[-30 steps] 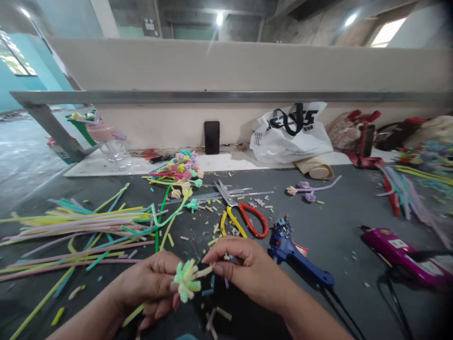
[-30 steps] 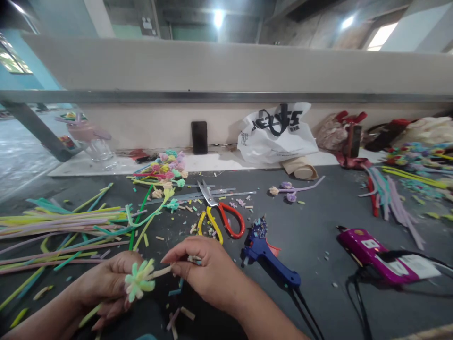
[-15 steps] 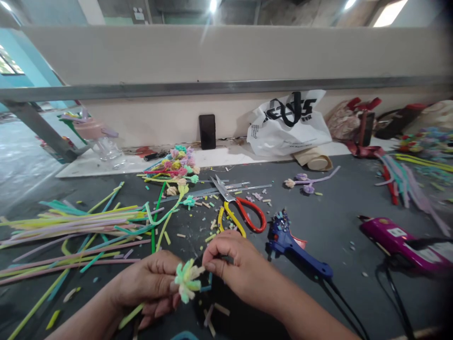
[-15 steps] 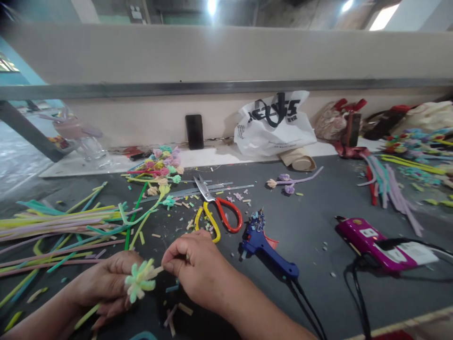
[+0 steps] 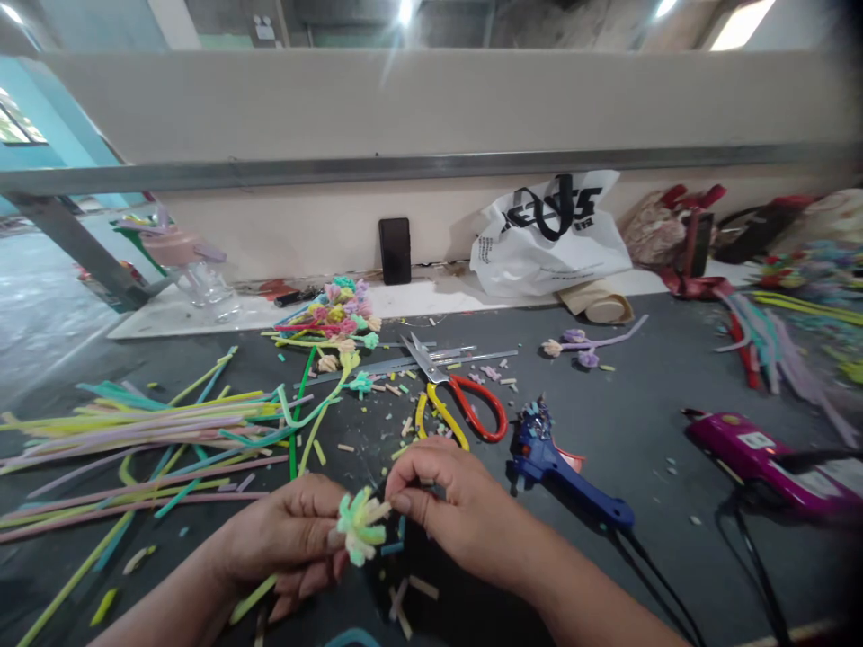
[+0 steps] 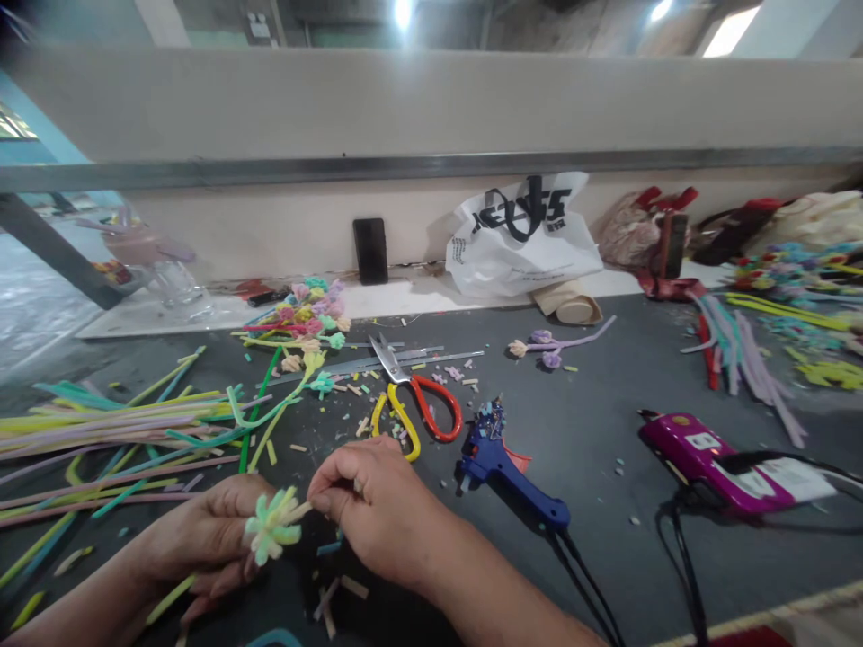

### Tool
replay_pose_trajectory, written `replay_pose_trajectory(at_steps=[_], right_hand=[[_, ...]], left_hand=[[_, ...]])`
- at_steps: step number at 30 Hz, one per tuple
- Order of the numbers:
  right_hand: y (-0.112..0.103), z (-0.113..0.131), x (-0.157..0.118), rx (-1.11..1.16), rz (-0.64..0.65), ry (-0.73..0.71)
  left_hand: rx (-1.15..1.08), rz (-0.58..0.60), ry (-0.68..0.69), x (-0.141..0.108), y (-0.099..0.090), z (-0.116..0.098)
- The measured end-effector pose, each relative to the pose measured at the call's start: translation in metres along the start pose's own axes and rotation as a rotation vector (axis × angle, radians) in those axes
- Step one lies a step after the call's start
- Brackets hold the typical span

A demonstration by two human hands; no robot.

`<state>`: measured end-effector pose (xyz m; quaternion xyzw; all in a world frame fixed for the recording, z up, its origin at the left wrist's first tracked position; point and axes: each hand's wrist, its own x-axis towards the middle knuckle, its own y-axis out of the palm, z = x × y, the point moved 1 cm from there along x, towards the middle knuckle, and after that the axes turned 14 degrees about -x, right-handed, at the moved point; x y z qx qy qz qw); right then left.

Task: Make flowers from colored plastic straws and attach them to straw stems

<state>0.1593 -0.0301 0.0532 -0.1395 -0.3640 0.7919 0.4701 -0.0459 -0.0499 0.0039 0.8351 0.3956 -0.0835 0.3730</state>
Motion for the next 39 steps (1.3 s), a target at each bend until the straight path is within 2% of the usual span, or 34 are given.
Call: replay_pose_trajectory(at_steps=[4, 13, 21, 28, 39], right_hand=[[-0.002, -0.005, 0.001, 0.015, -0.025, 0.062], [0.007, -0.001, -0.003, -0.267, -0.183, -0.17], [0.01, -0.002, -0.003, -0.271, -0.18, -0.198], [0.011, -0.002, -0.003, -0.223, -0.161, -0.247], [0.01, -0.003, -0.003, -0.16, -0.121, -0.319]], left_hand=[[-0.095, -0.035, 0.002, -0.001, 0.001, -0.001], [-0.143, -0.015, 0.066, -0.001, 0.005, 0.0], [-0.079, 0.014, 0.058, 0.002, 0.004, -0.001], [-0.07, -0.02, 0.069, 0.001, 0.004, -0.001], [-0.055, 0.035, 0.031, 0.003, 0.0, 0.003]])
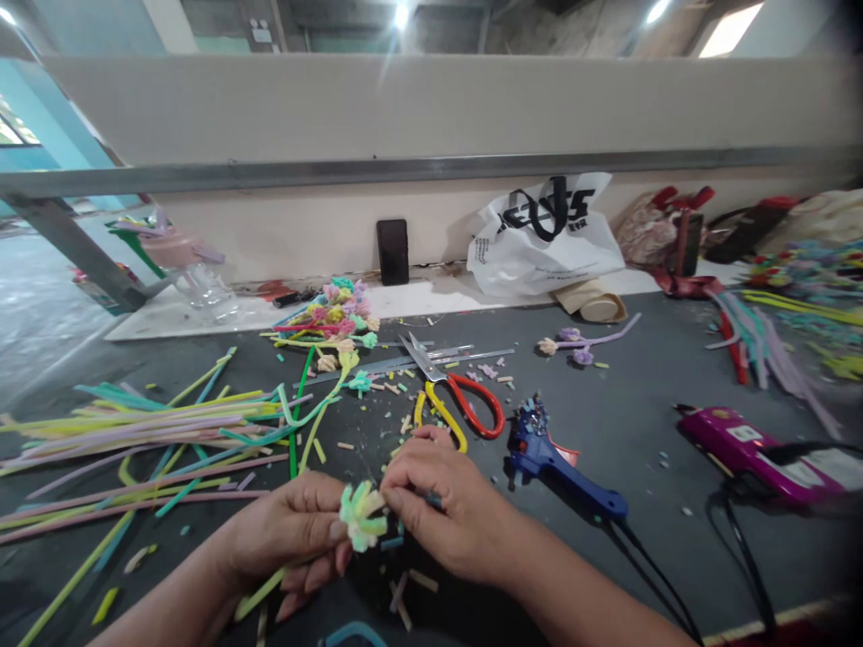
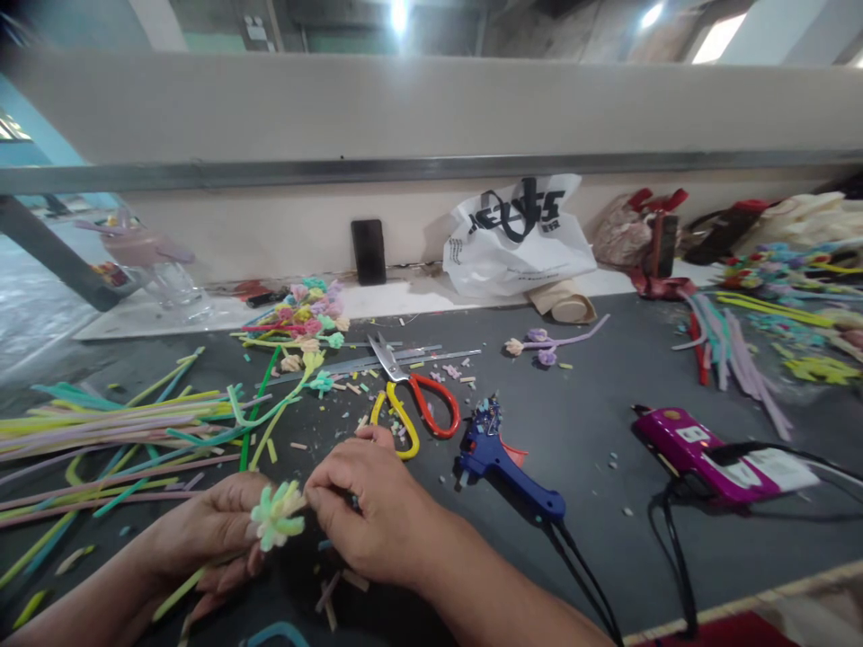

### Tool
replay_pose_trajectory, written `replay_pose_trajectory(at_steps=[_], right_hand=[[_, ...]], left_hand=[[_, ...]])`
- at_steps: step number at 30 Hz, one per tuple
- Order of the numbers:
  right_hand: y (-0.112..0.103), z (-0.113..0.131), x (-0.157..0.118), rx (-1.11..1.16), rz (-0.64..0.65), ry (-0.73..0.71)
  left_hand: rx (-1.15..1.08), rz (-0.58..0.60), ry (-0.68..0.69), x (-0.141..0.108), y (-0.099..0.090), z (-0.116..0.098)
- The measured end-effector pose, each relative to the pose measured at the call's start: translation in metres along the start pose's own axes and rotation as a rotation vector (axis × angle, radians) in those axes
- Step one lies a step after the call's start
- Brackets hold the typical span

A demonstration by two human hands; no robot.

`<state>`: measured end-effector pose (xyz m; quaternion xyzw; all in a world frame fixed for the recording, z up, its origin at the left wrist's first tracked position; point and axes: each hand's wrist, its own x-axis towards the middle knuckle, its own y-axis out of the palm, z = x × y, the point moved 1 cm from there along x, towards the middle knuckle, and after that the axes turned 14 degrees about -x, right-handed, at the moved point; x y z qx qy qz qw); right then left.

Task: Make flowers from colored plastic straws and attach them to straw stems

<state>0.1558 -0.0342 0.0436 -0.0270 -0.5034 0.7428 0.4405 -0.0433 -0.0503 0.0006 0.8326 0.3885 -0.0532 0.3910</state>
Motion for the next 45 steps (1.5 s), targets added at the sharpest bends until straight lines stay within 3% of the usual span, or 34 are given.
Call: replay_pose_trajectory(at_steps=[5, 10, 23, 31, 37, 45], right_hand=[[0.0, 0.0, -0.001, 0.03, 0.026, -0.028], [0.001, 0.0, -0.001, 0.043, 0.04, -0.029], [0.003, 0.004, 0.001, 0.166, -0.085, 0.001], [0.0, 0.002, 0.001, 0.128, -0.168, 0.001], [-0.003, 0.002, 0.0, 0.081, -0.098, -0.044], [-0.009, 0.002, -0.002, 0.034, -0.015, -0.129]], left_hand=[[0.007, 0.037, -0.068, -0.001, 0.003, 0.003], [-0.044, 0.041, -0.024, -0.001, 0.002, 0.004], [-0.199, 0.002, 0.007, -0.003, -0.002, 0.008], [-0.204, 0.007, 0.001, -0.003, -0.003, 0.008], [-0.218, -0.011, 0.029, -0.004, 0.002, 0.004], [-0.08, 0.032, -0.074, -0.005, 0.002, 0.007]])
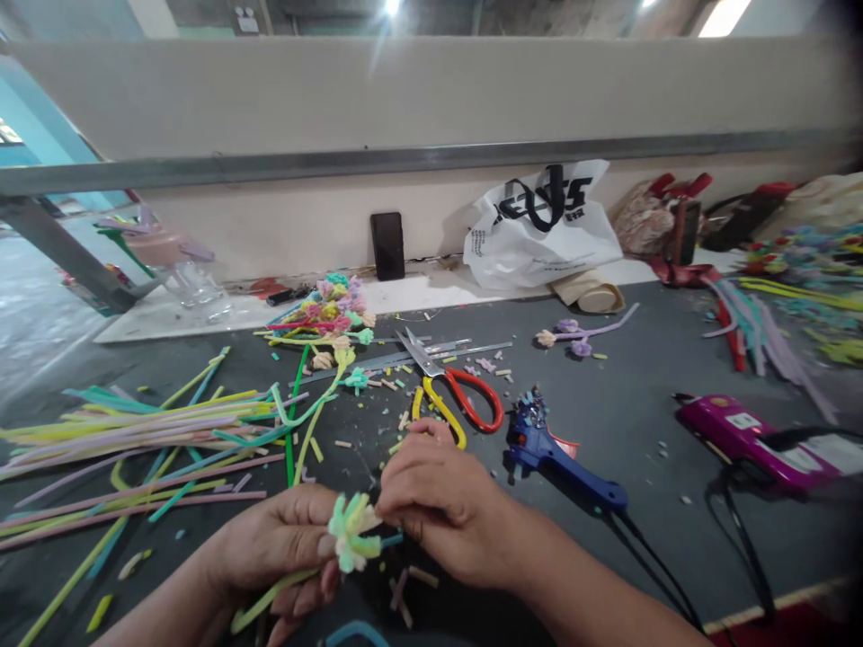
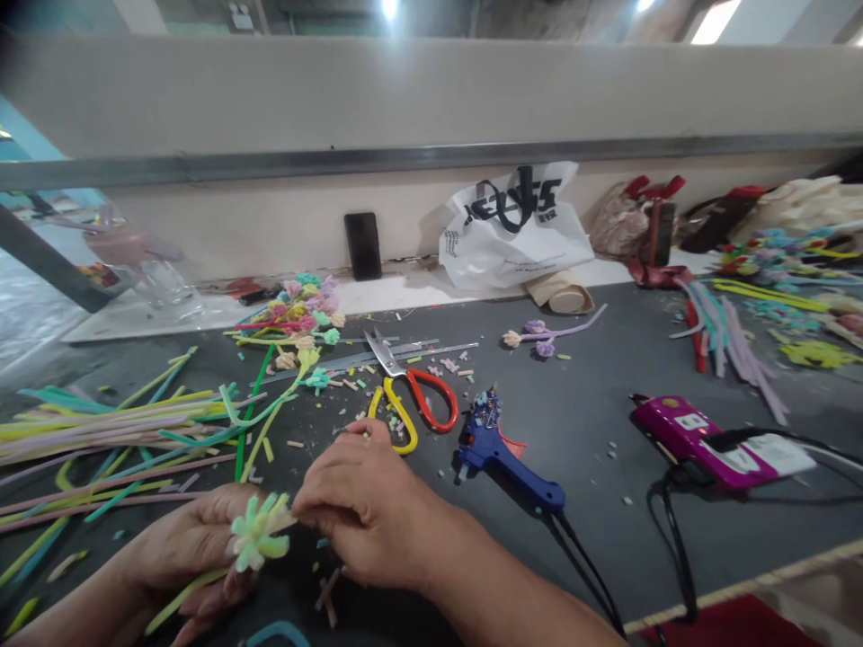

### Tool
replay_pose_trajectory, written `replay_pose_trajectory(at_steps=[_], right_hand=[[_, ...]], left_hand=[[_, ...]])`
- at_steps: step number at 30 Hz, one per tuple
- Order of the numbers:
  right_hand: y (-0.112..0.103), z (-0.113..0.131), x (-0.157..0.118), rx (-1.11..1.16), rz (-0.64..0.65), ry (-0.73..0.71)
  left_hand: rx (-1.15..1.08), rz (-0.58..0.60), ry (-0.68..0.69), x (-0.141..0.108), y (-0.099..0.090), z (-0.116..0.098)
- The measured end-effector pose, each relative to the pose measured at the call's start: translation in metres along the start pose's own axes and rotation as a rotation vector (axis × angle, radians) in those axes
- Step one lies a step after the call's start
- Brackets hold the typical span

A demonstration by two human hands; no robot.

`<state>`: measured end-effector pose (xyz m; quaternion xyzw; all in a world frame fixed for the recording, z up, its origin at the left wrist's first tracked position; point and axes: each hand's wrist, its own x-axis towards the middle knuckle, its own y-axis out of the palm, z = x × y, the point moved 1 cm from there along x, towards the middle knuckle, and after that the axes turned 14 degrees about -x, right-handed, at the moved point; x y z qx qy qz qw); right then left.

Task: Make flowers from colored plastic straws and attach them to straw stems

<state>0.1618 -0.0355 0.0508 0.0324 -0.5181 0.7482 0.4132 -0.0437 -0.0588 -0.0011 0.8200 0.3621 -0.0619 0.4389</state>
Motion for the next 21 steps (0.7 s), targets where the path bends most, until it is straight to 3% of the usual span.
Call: replay_pose_trajectory(at_steps=[5, 12, 16, 21], right_hand=[[0.001, -0.001, 0.001, -0.006, -0.014, 0.032], [0.003, -0.013, -0.002, -0.243, 0.024, 0.187], [0.004, -0.021, 0.0, -0.361, 0.089, 0.241], [0.008, -0.029, 0.0, -0.392, 0.123, 0.272]], left_hand=[[0.074, 0.006, 0.03, 0.0, 0.004, -0.004], [0.485, -0.143, 0.254, 0.003, 0.007, -0.012], [0.548, -0.227, 0.327, 0.007, 0.008, -0.013], [0.646, -0.219, 0.468, 0.009, 0.009, -0.011]])
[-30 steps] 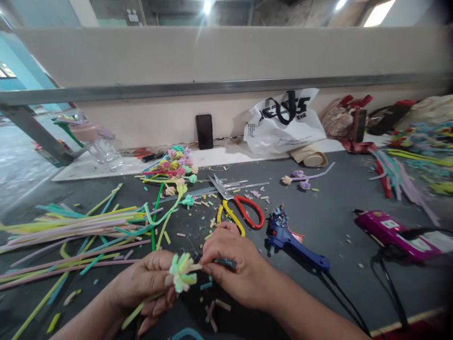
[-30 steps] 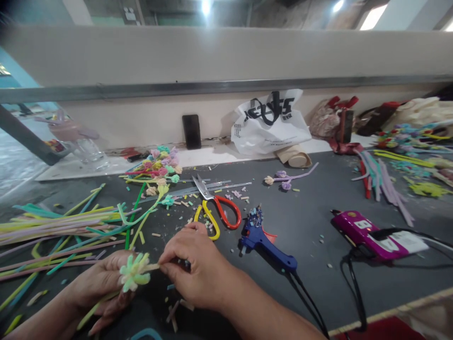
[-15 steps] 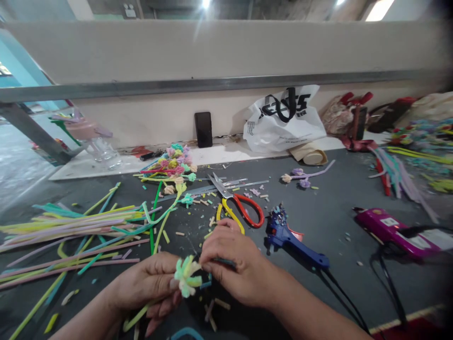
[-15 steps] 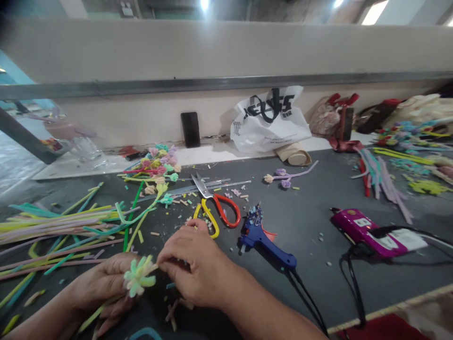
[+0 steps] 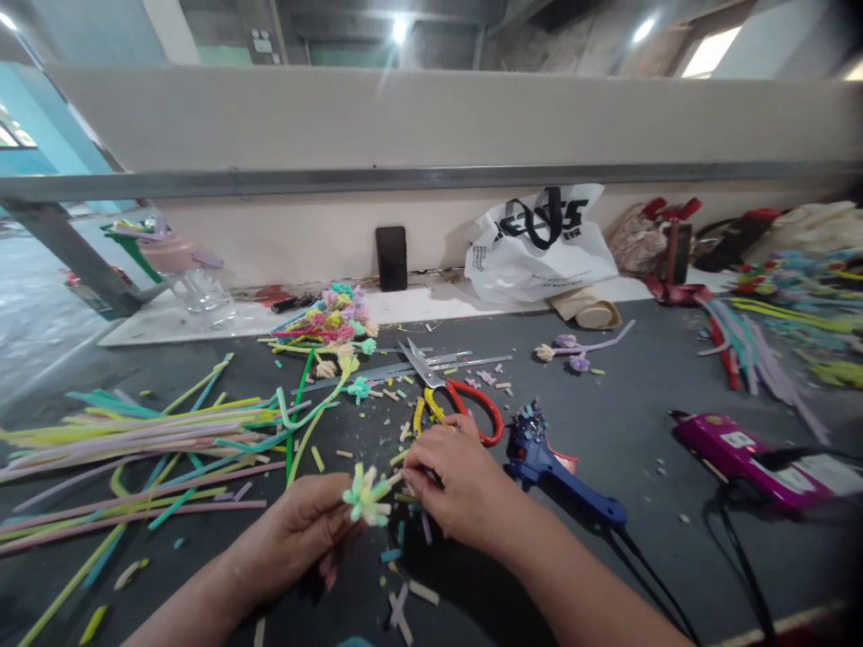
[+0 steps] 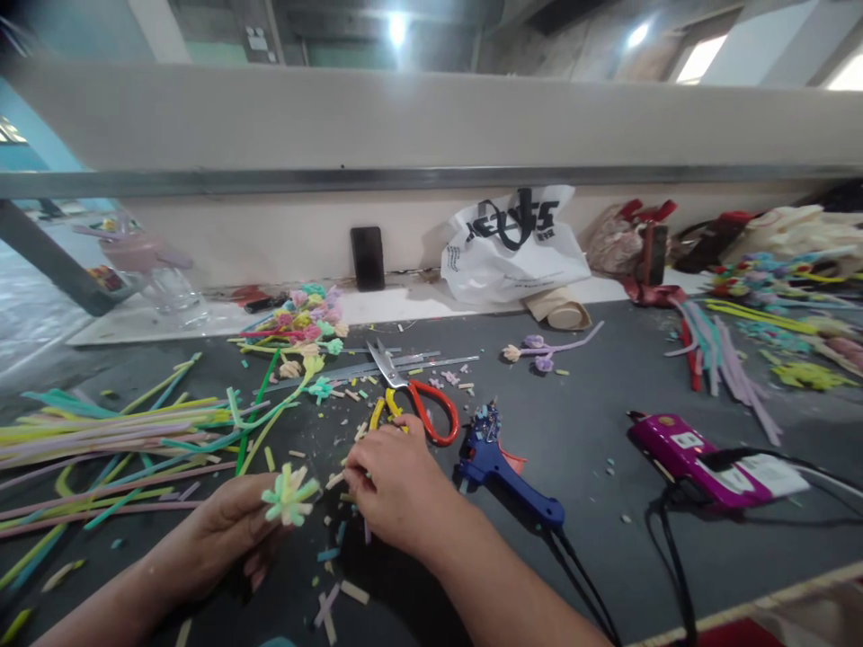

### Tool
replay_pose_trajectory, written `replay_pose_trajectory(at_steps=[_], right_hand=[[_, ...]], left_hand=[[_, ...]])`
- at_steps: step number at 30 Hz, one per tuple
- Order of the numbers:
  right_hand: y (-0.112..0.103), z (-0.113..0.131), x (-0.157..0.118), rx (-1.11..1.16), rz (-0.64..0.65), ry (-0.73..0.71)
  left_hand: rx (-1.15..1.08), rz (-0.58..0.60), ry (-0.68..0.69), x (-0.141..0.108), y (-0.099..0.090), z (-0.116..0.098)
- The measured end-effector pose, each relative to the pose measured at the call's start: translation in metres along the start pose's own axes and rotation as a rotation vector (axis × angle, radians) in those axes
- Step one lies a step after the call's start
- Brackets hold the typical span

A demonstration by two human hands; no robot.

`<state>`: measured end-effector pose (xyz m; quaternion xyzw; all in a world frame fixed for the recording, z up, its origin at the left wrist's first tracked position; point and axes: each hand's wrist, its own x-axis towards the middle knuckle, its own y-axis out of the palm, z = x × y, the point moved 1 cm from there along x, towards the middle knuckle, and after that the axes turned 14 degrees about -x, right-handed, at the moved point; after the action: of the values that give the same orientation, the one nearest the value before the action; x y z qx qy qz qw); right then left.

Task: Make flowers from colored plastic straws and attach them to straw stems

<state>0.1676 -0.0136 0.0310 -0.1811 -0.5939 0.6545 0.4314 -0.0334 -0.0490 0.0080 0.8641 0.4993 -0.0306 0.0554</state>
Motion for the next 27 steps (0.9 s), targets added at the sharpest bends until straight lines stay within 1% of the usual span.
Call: replay_pose_trajectory(at_steps=[2, 3, 6, 9, 11, 13, 16, 18, 23, 27], right_hand=[[0.001, -0.001, -0.001, 0.013, 0.002, 0.005], [0.002, -0.002, -0.001, 0.02, 0.005, 0.002], [0.001, -0.004, -0.003, 0.045, 0.01, -0.01], [-0.001, -0.006, -0.002, 0.081, -0.044, 0.006], [-0.002, -0.009, -0.001, 0.104, -0.088, 0.042], [-0.004, -0.009, 0.001, 0.127, -0.125, 0.079], [-0.006, -0.003, 0.003, 0.229, -0.171, 0.107], [-0.007, 0.005, 0.003, 0.34, -0.156, 0.114], [-0.01, 0.022, 0.002, 0.562, -0.047, 0.078], [-0.01, 0.023, 0.001, 0.586, -0.044, 0.076]], left_hand=[[-0.032, -0.019, 0.031, 0.001, 0.002, 0.001], [-0.097, -0.031, 0.023, 0.001, 0.003, 0.002], [-0.402, -0.068, -0.06, 0.002, 0.005, 0.003], [-0.678, -0.098, -0.085, 0.002, 0.004, 0.0], [-0.807, -0.081, -0.073, 0.001, 0.003, -0.002], [-0.891, -0.009, -0.066, -0.001, 0.001, -0.003], [-0.927, 0.114, -0.07, -0.002, 0.001, 0.0], [-0.903, 0.161, -0.086, -0.003, 0.002, 0.002], [-0.789, 0.162, -0.195, -0.006, 0.006, 0.005], [-0.719, 0.149, -0.241, -0.006, 0.008, 0.005]])
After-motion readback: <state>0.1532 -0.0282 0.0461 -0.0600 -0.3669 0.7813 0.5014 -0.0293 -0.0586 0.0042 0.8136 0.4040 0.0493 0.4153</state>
